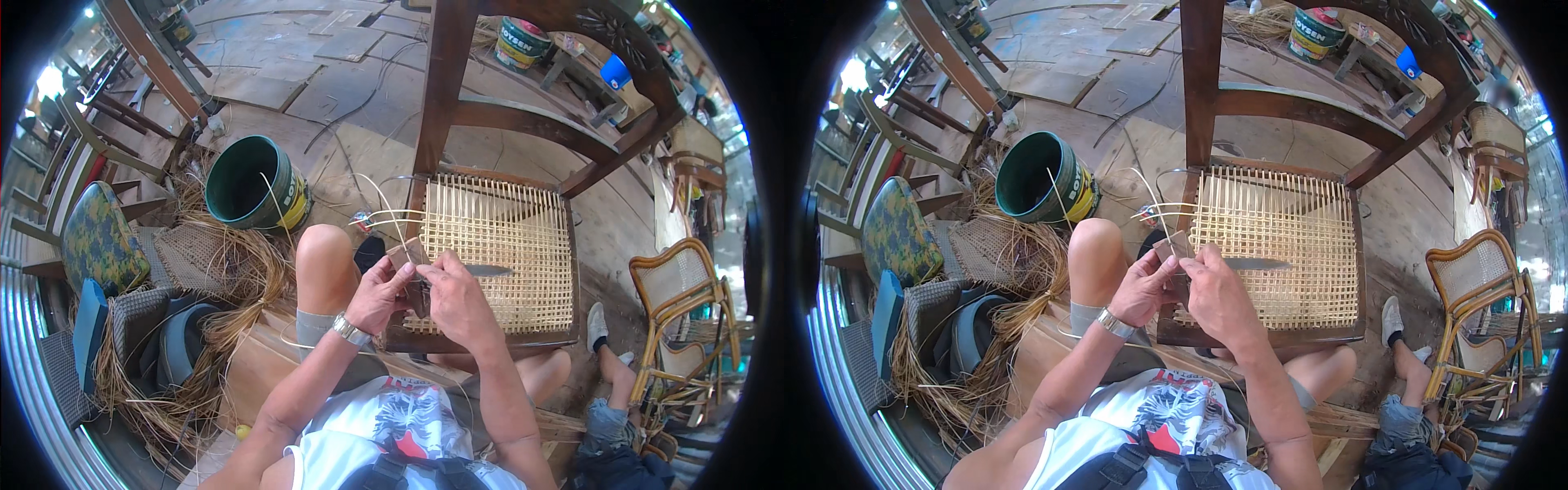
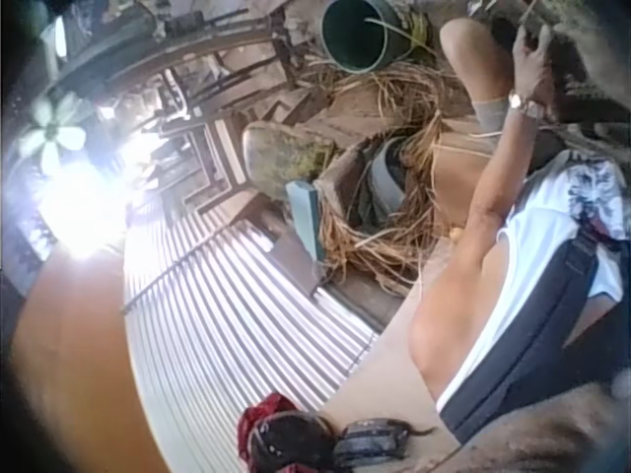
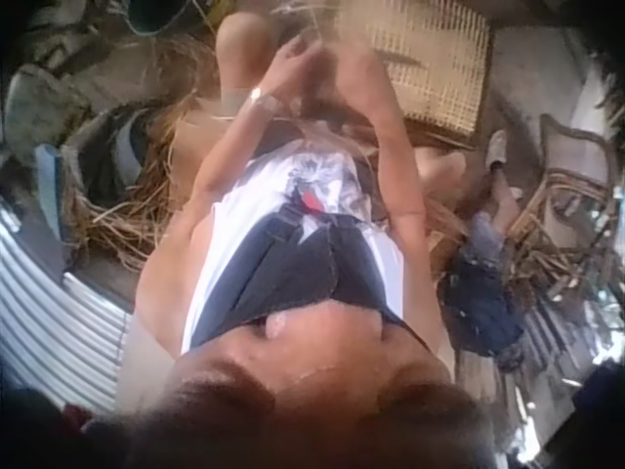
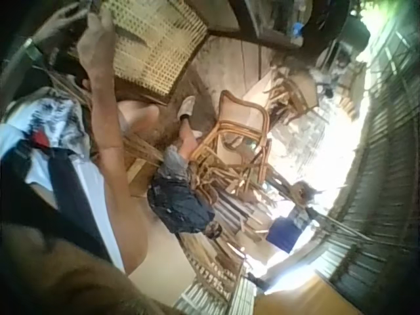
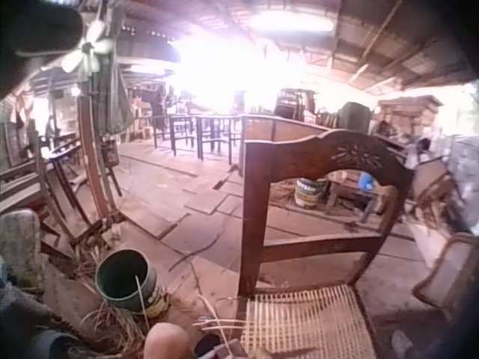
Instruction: The person is weaving a cane seat for a wooden chair using thin strips of material.
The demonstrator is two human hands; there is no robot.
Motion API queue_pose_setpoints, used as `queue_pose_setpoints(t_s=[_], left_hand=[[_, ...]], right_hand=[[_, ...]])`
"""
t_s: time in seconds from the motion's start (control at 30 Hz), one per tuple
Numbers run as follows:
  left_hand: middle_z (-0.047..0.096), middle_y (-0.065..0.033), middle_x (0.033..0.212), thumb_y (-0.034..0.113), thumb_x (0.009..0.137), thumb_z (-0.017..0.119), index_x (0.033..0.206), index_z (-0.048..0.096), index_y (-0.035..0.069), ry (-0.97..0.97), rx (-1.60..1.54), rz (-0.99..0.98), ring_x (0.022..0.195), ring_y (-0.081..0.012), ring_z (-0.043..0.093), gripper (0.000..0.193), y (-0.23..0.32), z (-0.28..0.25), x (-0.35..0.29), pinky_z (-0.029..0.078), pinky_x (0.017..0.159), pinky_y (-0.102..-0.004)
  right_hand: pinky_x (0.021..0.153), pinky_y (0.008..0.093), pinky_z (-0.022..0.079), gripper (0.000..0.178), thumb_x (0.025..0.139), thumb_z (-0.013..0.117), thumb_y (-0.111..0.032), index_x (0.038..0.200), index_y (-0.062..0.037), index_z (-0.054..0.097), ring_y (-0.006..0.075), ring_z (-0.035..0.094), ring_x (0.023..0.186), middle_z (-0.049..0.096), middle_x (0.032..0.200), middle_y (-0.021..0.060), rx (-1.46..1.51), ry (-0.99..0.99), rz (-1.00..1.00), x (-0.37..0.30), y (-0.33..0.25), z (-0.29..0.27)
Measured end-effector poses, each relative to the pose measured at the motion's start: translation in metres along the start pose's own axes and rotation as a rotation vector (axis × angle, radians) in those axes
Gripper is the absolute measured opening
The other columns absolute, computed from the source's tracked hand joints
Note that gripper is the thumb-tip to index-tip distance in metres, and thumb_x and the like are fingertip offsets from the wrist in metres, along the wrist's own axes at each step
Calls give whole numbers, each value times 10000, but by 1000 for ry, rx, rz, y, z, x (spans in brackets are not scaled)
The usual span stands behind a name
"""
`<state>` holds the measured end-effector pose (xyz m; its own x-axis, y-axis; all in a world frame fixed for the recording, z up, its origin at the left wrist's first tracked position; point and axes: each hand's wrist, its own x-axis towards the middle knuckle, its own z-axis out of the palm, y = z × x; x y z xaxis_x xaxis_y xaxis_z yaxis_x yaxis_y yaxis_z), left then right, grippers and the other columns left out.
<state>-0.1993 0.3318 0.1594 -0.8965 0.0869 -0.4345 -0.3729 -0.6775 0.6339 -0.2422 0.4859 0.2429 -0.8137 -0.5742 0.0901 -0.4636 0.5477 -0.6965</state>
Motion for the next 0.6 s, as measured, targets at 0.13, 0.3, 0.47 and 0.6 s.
queue_pose_setpoints(t_s=[0.13, 0.3, 0.47, 0.6], left_hand=[[662, -4, 1096, 230, 992, 612, 1313, 519, 117, 38, -32, 54, 907, -112, 667, 353, 5, 5, 3, 588, 679, -317], [671, -16, 1104, 226, 988, 615, 1311, 521, 115, 54, -105, 48, 866, -119, 684, 354, 7, 7, 1, 595, 637, -300], [645, -23, 1179, 233, 983, 624, 1327, 503, 121, 42, 45, 23, 996, -162, 672, 381, 5, 6, 0, 610, 737, -358], [650, -23, 1162, 240, 982, 626, 1319, 509, 119, 20, 93, 55, 970, -140, 674, 377, 2, 4, 2, 608, 702, -329]], right_hand=[[788, 419, 510, 243, 893, 522, 41, 1101, 42, 648, 336, 642, 873, 623, 999, 192, 59, 123, 26, -5, -2, -4], [770, 455, 520, 130, 906, 559, -21, 1014, 9, 625, 391, 636, 854, 636, 943, 182, 12, 126, 100, -11, -1, -2], [654, 383, 513, 75, 859, 626, 7, 929, 33, 628, 308, 640, 738, 611, 857, 155, -15, 261, 154, -23, -6, 2], [622, 395, 505, 42, 855, 632, 6, 892, 14, 614, 308, 626, 710, 582, 830, 137, -104, 269, 153, -29, -6, 1]])
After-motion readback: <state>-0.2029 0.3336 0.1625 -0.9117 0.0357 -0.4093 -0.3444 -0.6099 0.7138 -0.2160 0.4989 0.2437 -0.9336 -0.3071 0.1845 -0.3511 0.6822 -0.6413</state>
